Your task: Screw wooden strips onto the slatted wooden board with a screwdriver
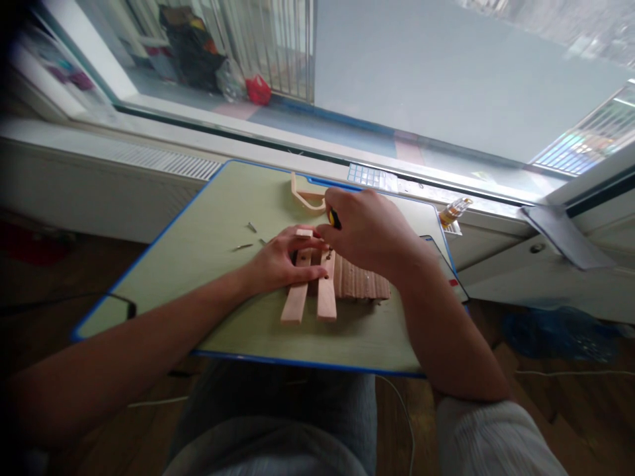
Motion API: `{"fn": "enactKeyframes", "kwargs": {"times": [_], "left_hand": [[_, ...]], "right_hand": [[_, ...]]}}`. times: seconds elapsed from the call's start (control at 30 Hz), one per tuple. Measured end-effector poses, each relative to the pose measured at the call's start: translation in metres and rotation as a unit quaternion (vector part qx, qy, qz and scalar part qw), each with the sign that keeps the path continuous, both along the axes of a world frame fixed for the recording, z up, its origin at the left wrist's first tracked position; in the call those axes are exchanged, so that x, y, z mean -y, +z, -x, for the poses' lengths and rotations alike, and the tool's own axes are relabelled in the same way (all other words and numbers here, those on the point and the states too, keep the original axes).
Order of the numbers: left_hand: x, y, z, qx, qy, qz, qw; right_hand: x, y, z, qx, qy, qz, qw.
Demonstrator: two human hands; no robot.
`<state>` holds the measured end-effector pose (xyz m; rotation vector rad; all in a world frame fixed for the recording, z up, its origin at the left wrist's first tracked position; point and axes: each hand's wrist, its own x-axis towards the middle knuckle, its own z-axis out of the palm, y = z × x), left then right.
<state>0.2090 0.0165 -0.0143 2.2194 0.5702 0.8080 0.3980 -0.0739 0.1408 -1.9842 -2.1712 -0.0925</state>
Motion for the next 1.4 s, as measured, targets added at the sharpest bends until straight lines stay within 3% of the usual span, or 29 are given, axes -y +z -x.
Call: {"fn": "enactKeyframes", "kwargs": {"times": [0.1, 0.33, 0.67, 1.0, 1.17, 1.4], "left_hand": [[-0.001, 0.0, 0.0, -0.007, 0.0, 0.0, 1.0], [-0.002, -0.002, 0.001, -0.003, 0.0, 0.0, 1.0], [-0.003, 0.0, 0.001, -0.013, -0.007, 0.004, 1.0], [-0.003, 0.001, 0.001, -0.012, -0.007, 0.008, 1.0], [0.0, 0.003, 0.001, -0.008, -0.001, 0.031, 0.999], [0.001, 0.002, 0.001, -0.007, -0.003, 0.033, 0.999]], "right_hand": [[0.007, 0.003, 0.004, -0.001, 0.0, 0.016, 1.0], [0.015, 0.002, 0.008, -0.077, 0.088, 0.055, 0.992], [0.015, -0.007, 0.02, -0.098, 0.081, 0.033, 0.991], [0.021, 0.004, 0.012, -0.066, 0.115, 0.071, 0.989], [0.022, 0.007, 0.009, -0.032, 0.095, 0.05, 0.994], [0.015, 0.008, 0.018, 0.002, -0.007, 0.031, 0.999]]}}
